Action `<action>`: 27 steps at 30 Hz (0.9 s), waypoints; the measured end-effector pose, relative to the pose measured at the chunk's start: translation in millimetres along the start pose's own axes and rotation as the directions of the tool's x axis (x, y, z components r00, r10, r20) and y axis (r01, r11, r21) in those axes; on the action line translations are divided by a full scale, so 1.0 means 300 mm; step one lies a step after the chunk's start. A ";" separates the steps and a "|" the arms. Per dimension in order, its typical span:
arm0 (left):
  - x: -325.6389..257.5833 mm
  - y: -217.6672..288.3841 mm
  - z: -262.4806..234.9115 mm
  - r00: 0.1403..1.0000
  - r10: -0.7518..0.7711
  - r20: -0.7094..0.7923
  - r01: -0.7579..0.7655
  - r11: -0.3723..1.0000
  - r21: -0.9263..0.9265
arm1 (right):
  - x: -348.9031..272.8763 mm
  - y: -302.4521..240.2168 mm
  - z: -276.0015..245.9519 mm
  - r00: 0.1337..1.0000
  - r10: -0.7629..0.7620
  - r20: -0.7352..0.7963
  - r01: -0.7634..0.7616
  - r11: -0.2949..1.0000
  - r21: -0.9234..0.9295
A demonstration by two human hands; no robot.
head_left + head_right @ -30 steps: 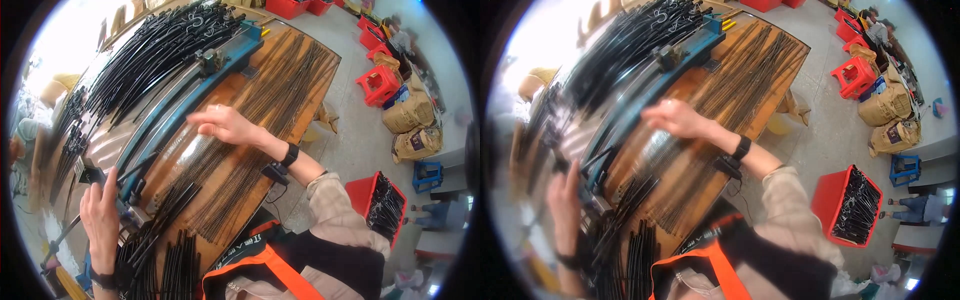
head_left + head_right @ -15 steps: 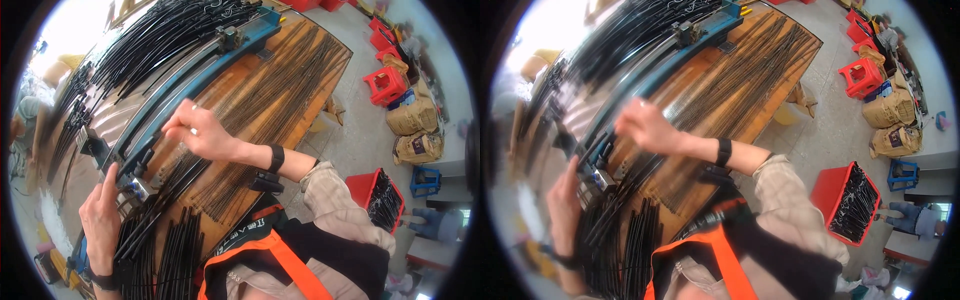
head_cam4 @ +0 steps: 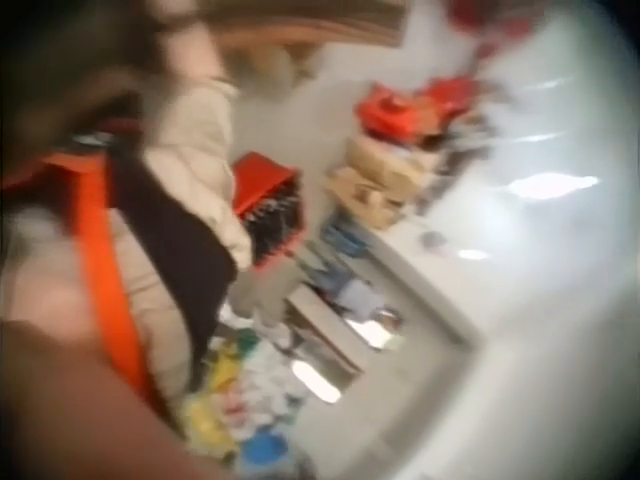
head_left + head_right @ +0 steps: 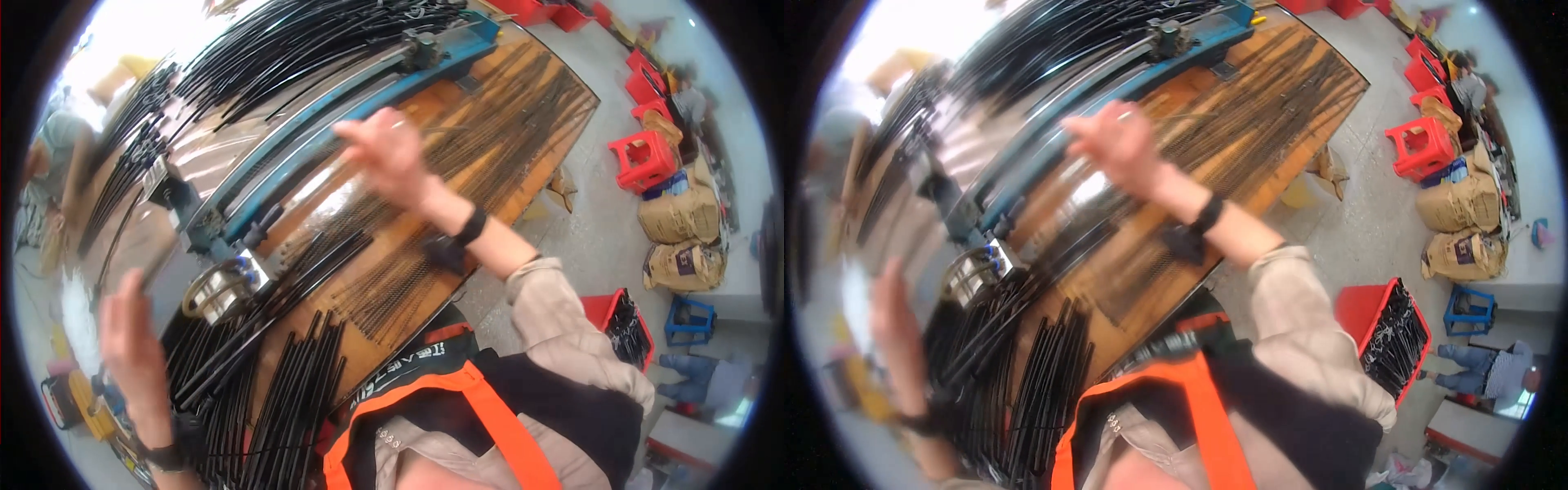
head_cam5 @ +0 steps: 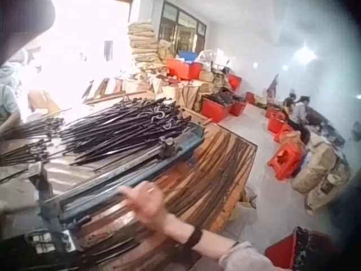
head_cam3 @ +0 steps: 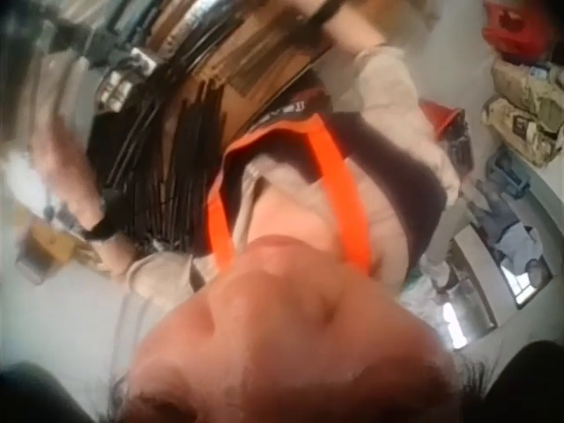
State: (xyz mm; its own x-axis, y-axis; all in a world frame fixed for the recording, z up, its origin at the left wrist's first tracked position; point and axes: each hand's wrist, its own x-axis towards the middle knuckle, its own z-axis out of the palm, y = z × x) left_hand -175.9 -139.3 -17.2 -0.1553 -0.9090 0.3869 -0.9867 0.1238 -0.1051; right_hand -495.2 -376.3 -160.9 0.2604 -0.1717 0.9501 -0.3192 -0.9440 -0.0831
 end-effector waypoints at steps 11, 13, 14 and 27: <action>-0.157 -0.165 -0.178 0.908 -0.292 -0.302 0.312 0.950 0.021 | 0.252 -0.249 0.397 0.642 0.274 0.716 -0.738 0.475 0.480; -0.201 -0.164 -0.180 0.891 -0.376 -0.254 0.361 0.927 -0.105 | 0.314 -0.315 0.485 0.727 0.107 0.678 -0.648 0.431 0.628; -0.238 -0.175 -0.176 0.884 -0.387 -0.262 0.374 0.922 -0.098 | 0.326 -0.330 0.504 0.731 0.089 0.677 -0.641 0.429 0.636; -0.412 -0.233 -0.095 0.852 -0.488 -0.188 0.468 0.872 -0.145 | 0.377 -0.399 0.617 0.655 -0.101 0.748 -0.482 0.707 0.518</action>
State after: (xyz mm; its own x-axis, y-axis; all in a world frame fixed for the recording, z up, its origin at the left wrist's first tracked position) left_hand -89.1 -24.3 -31.4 0.3406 -0.7603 0.5531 -0.9399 -0.2598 0.2218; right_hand -258.9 -334.9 -99.1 0.8849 -0.2279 0.4061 0.1207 -0.7300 -0.6727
